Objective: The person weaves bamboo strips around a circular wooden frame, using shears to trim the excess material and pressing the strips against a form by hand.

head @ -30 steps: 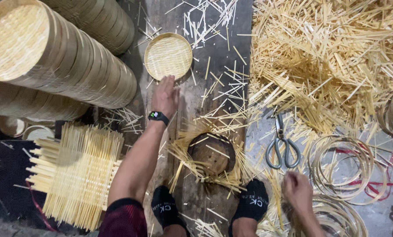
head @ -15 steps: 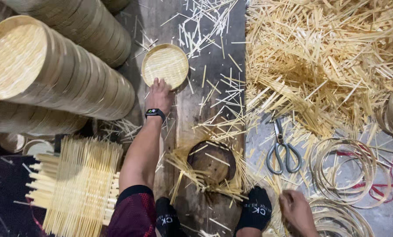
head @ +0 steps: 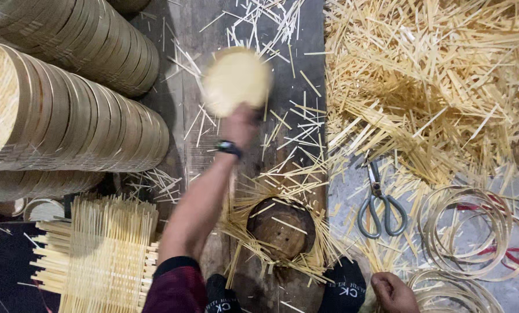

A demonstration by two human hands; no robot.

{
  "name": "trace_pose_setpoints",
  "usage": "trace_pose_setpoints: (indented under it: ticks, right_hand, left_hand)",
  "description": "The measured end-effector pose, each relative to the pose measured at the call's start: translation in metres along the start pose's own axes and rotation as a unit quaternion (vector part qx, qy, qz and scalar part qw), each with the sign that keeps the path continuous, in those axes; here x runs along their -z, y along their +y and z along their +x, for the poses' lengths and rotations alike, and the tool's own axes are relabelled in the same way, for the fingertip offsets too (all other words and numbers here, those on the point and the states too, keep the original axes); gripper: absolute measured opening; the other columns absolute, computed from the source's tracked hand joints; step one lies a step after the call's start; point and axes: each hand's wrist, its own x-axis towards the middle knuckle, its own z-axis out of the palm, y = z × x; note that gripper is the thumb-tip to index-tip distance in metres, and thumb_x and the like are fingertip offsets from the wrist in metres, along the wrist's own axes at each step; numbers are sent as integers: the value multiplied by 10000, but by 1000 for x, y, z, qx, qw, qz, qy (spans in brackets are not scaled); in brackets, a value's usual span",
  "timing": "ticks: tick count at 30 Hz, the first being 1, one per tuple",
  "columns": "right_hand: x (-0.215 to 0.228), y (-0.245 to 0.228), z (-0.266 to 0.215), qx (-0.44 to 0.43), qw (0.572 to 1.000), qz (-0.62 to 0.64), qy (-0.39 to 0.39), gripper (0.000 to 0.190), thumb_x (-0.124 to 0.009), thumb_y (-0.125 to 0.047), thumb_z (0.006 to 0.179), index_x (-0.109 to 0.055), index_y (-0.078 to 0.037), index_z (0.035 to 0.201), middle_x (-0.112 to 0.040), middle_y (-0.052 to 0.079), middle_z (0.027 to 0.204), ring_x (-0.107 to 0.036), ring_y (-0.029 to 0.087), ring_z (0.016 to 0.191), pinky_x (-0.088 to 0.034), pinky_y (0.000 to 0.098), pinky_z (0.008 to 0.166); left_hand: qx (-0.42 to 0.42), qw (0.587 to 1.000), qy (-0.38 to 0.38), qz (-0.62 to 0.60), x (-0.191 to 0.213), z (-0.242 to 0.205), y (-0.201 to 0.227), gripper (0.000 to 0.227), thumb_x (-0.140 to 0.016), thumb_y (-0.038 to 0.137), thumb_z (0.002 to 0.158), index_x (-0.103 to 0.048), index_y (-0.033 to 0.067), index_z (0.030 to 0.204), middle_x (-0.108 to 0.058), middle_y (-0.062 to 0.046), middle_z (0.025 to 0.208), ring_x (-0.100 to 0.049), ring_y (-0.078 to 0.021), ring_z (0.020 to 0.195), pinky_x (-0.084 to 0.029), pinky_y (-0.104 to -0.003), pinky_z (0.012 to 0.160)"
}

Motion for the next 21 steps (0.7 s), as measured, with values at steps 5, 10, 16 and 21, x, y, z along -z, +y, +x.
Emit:
trace_pose_setpoints:
  ticks: [5,10,16,21]
  right_hand:
    - [-2,-6,1,4,999,39,-1,234,-735,-200,882,-764,-29,1040,-784,112,745,-710,149,706,-571,309,682]
    - [-6,-8,-2,23,999,-12,23,266,-738,-230,873,-773,-51,1067,-720,116,715,-677,150,636,-567,314,639]
    - [-15,-7,-3,0,1000,-21,10,255,-715,-248,892,-782,-70,1061,-735,95,715,-714,146,631,-577,299,649]
    - [-7,-4,-2,-42,998,-45,-11,262,-714,-249,903,-777,-61,1074,-741,131,710,-686,187,617,-563,344,633]
  left_hand:
    - [-325,941,50,-84,-42,-3,101,275,-592,-2,943,-714,171,1118,-740,-105,1231,-707,-266,1176,-570,-399,1035]
    - [-337,938,82,2,26,0,61,307,-576,-23,965,-737,85,1202,-717,-162,1274,-670,-295,1220,-575,-417,1019]
    - [-181,969,128,106,56,-43,-46,184,-669,93,916,-746,88,1082,-745,-130,1195,-687,-321,1158,-556,-429,983]
    - [-121,980,108,115,20,-48,-100,257,-648,48,860,-760,92,1087,-742,-99,1204,-670,-305,1190,-541,-413,984]
